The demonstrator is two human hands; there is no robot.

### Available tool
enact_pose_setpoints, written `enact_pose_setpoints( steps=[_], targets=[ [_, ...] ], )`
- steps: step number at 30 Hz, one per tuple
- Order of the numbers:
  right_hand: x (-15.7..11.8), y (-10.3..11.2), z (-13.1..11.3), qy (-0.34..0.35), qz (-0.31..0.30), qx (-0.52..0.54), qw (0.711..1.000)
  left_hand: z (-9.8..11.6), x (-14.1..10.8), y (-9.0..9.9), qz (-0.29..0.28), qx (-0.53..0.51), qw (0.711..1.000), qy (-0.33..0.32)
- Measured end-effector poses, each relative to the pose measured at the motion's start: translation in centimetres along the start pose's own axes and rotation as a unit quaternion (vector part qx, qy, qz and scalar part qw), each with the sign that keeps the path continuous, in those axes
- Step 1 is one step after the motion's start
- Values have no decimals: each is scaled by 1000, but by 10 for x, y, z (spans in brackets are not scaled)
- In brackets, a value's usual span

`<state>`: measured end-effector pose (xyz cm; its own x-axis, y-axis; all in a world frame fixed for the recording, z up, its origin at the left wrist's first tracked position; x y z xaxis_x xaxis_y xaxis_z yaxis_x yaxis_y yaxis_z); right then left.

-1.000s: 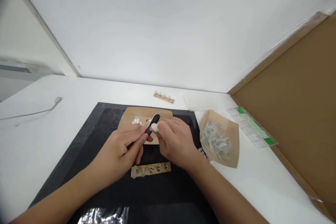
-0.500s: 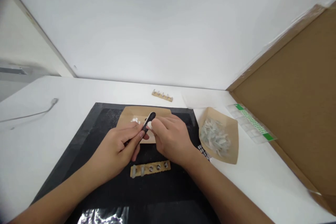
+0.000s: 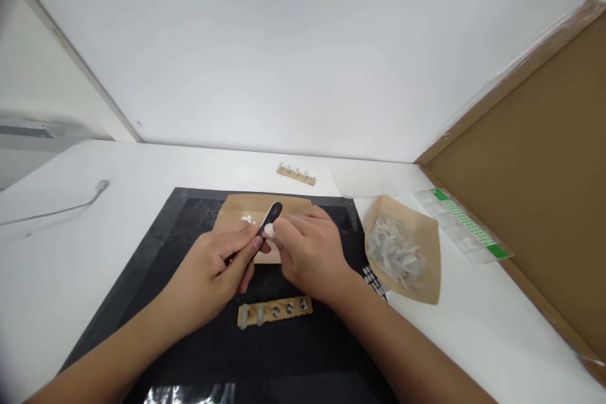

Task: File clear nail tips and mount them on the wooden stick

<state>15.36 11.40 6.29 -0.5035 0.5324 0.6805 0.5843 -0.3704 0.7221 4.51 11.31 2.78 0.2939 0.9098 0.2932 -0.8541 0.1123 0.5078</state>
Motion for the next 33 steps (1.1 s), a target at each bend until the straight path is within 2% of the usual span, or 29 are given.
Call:
enact_pose_setpoints(
  steps=[3,6,9,13,17,20,23,26,27,30,33],
  targets=[
    [-1,6,4,-24,27,-25,999,-1,0,1,6,-3,1000,6],
    [-1,3,-2,6,16,-16,1000,-1,0,0,8,-10,1000,4],
    [-1,12,2,-19,57,-45,997,-1,-2,-1,8,-22,1000,9],
    [0,6,-2,-2,15,-33,999,0,-2,-3,0,-25,1000,9],
    [1,13,0,-17,44,-51,998,1,-2,-1,7,-15,1000,0],
    [1,6,-4,7,16,-21,1000,3,-1,0,8,-9,1000,-15],
    [1,11,1,-22,43,-35,998,1,0,1,7,-4,1000,-10],
    [2,4,-6,5,7,-33,999,4,1,4,12,-11,1000,-16],
    [2,6,-8,13,12,-42,999,5,1,5,11,-17,1000,-18],
    [2,16,-7,10,50,-71,996,5,2,5,0,-38,999,-1],
    [2,12,-7,19,21,-52,998,3,1,4,-11,-49,999,17]
  ],
)
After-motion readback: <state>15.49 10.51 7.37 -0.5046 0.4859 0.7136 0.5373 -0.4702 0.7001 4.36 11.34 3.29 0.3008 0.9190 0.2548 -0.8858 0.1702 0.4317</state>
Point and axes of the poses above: each hand's wrist, its own x-axis towards the middle knuckle, its own y-axis out of the back of the hand, z = x × y, the point moved 10 cm from there along x, towards the middle knuckle, and after that the axes turned 1 degree about z, right-handed, at the moved point
